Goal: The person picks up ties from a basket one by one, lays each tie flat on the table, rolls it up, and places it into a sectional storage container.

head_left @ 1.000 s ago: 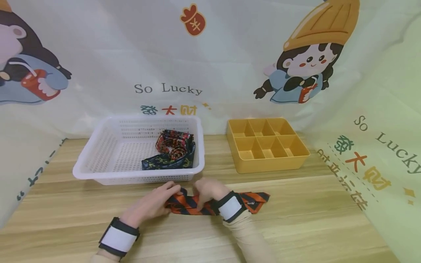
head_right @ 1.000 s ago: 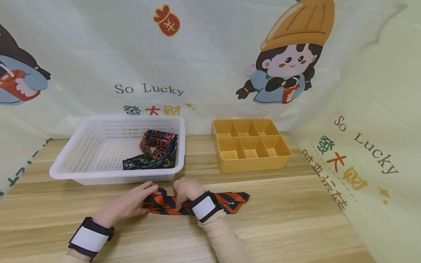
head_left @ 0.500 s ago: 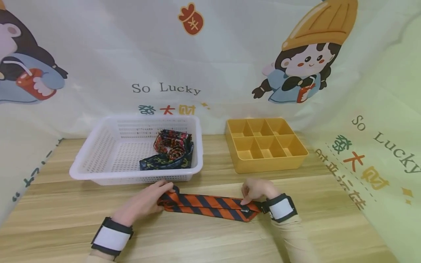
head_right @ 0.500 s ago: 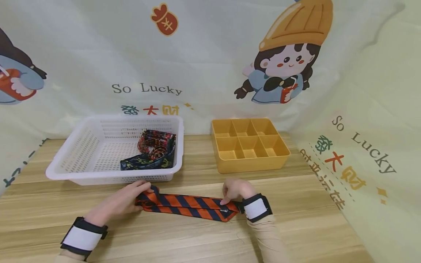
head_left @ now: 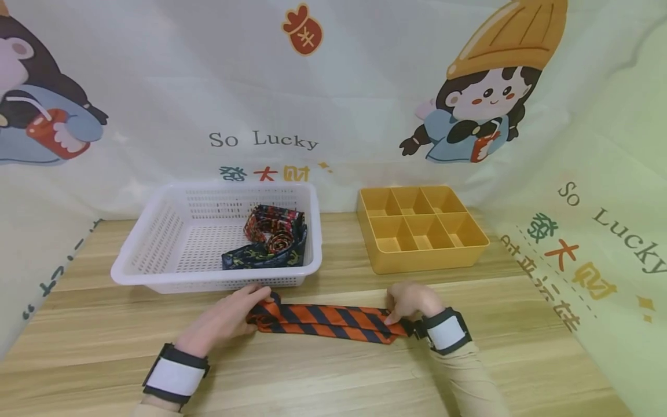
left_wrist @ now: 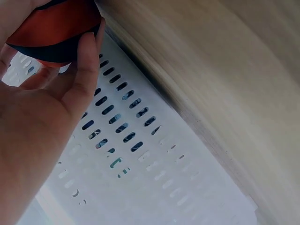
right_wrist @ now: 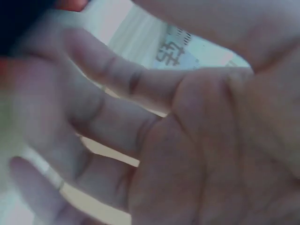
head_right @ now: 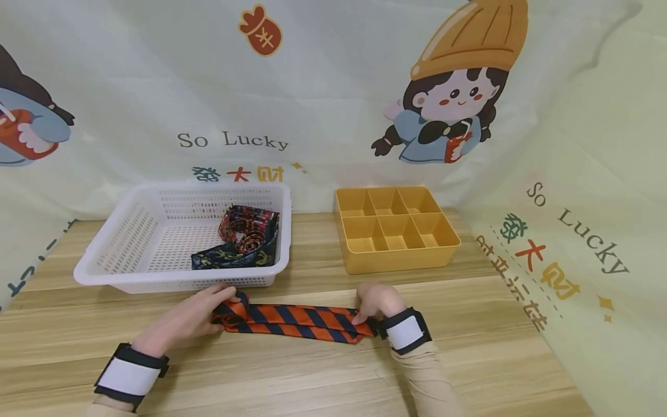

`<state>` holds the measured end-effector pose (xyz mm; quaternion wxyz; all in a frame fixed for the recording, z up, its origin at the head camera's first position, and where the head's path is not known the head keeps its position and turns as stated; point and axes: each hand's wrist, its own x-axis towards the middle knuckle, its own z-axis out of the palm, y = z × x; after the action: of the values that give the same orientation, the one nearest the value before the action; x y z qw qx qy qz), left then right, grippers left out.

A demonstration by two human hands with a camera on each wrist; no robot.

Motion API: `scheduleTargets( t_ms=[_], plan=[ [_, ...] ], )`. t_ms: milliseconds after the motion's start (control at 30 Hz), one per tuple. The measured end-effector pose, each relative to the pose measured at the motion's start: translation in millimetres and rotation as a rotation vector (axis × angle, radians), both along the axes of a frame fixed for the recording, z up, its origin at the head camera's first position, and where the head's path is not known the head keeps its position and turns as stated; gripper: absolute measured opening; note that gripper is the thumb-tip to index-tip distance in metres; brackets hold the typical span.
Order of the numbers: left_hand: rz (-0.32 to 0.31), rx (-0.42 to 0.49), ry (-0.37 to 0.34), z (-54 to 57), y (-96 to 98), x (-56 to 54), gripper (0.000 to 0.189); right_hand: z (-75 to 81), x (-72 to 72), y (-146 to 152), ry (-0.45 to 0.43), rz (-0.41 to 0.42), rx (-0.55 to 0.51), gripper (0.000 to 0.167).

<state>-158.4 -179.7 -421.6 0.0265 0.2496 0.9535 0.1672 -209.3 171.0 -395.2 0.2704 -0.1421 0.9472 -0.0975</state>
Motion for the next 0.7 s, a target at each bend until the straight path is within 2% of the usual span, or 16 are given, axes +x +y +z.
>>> scheduleTargets(
  t_ms=[133, 267, 367, 467, 600, 700],
  plan=[
    [-0.001, -0.009, 0.0, -0.1, -0.6, 0.0, 0.065, -5.2, -2.1, -1, 0.001, 0.025, -0.043, 0.021],
    [-0.008, -0.008, 0.002, -0.1, -0.6, -0.8, 0.062, -8.0, -3.4, -1, 0.05, 0.078, -0.108, 0.025],
    [-0.02, -0.001, 0.032, 0.8, 0.6, -1.0, 0.057, -8.7, -4.0, -2, 0.097, 0.096, -0.134, 0.024],
    [-0.067, -0.013, 0.103, 1.7, 4.6, -0.5, 0.048, -8.9, -4.4, -3, 0.121, 0.083, -0.12, 0.019],
    [-0.156, -0.062, 0.251, 0.6, 12.2, -0.5, 0.041, -9.9, -4.8, -5, 0.149, 0.055, -0.11, 0.016],
    [-0.167, -0.081, 0.327, -0.4, 15.5, 0.0, 0.043, -10.5, -5.4, -5, 0.161, 0.039, -0.113, 0.017]
  ],
)
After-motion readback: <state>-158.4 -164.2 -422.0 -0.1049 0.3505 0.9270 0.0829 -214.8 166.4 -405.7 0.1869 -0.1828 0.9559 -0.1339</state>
